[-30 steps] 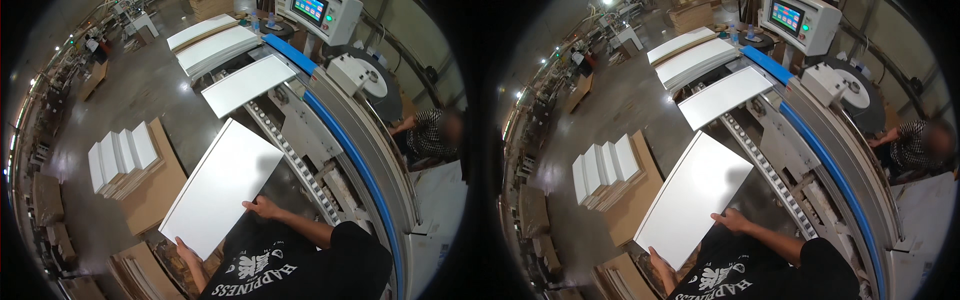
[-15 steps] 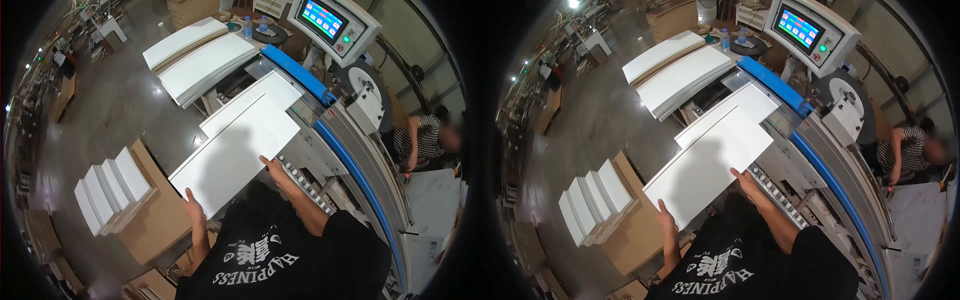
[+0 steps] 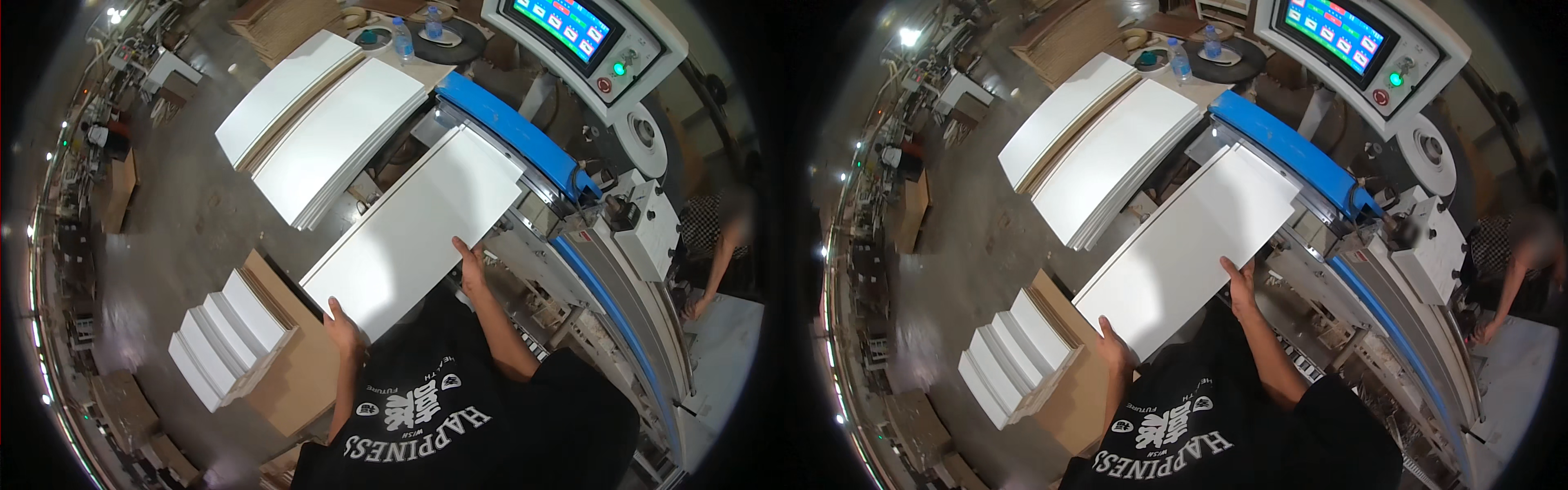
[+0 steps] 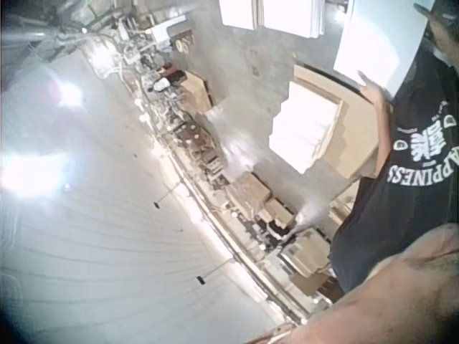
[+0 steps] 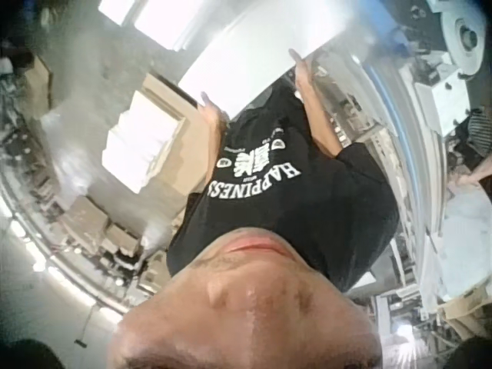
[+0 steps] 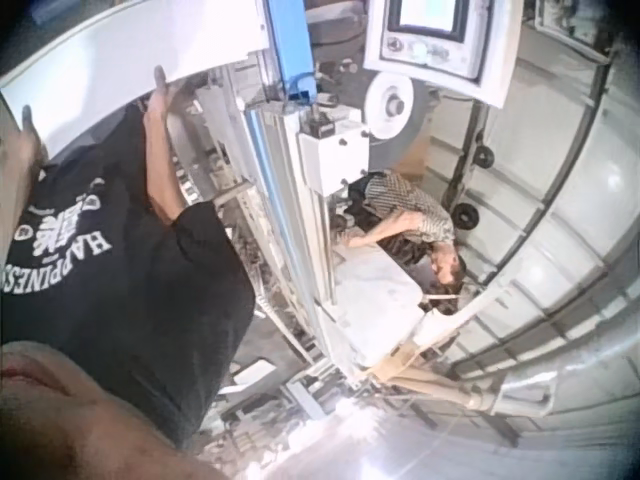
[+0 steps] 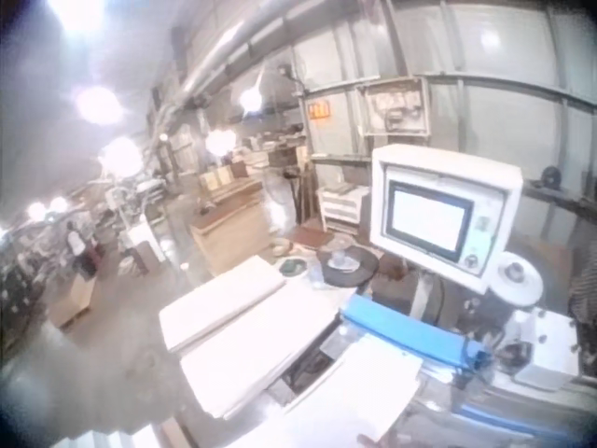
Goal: Processing and stacking white wood panels in a furniture manufacturing facility.
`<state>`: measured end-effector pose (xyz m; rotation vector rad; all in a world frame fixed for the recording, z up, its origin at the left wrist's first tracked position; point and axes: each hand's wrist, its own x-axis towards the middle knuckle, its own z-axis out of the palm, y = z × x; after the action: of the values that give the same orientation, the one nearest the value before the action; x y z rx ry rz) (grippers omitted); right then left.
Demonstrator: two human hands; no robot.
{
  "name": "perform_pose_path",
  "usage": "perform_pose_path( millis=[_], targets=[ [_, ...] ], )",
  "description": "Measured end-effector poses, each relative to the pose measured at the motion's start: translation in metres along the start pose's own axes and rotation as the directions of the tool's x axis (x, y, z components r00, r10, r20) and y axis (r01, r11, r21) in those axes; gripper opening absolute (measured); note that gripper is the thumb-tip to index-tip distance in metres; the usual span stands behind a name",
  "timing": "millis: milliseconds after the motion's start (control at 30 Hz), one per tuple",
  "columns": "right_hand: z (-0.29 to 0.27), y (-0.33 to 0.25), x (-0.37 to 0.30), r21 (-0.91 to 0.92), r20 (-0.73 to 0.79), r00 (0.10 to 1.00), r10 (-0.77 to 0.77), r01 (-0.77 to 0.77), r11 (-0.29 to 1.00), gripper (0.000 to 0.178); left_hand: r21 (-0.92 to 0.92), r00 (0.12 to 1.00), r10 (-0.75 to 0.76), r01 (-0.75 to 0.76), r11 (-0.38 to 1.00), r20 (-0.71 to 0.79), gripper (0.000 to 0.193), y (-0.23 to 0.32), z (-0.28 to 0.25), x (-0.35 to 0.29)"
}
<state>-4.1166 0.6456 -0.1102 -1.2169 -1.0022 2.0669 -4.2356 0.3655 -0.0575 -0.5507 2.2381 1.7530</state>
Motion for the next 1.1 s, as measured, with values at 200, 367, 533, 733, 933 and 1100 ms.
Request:
perform_pose_path(
  millis=[200, 367, 533, 733, 933, 1100],
  targets=[
    [0.018, -0.021, 0.026, 0.034, 0.029, 0.988, 0.152, -0.153, 0.988, 0.076, -0.186, 0.998, -0.013, 0.024, 0.982, 0.059, 0.089, -0.003, 0.021, 0.04],
    [0.039, -0.023, 0.042, 0.017, 0.043, 0.988, 0.148, -0.148, 0.989, 0.074, -0.172, 0.992, 0.018, 0.004, 0.985, 0.128, 0.072, 0.023, 0.025, 0.055],
    [0.063, -0.02, 0.056, -0.157, 0.087, 0.991, -0.098, 0.111, 0.981, 0.075, -0.318, 0.987, 0.056, -0.006, 0.948, 0.148, 0.056, 0.025, 0.017, 0.076],
    [0.113, -0.05, 0.043, -0.218, 0.123, 0.986, -0.109, 0.134, 0.967, 0.064, -0.419, 0.964, 0.006, 0.11, 0.901, 0.266, 0.062, 0.044, 0.004, 0.094],
    [0.199, -0.063, 0.055, -0.277, 0.216, 0.976, -0.018, 0.079, 0.958, 0.057, -0.444, 0.969, 0.009, 0.106, 0.89, 0.249, 0.062, 0.061, -0.019, 0.162],
    [0.228, -0.028, 0.135, -0.661, 0.35, 0.92, 0.175, 0.111, 0.742, 0.067, -0.381, 0.957, 0.005, 0.111, 0.918, 0.291, 0.062, 0.083, -0.023, 0.248]
  ],
)
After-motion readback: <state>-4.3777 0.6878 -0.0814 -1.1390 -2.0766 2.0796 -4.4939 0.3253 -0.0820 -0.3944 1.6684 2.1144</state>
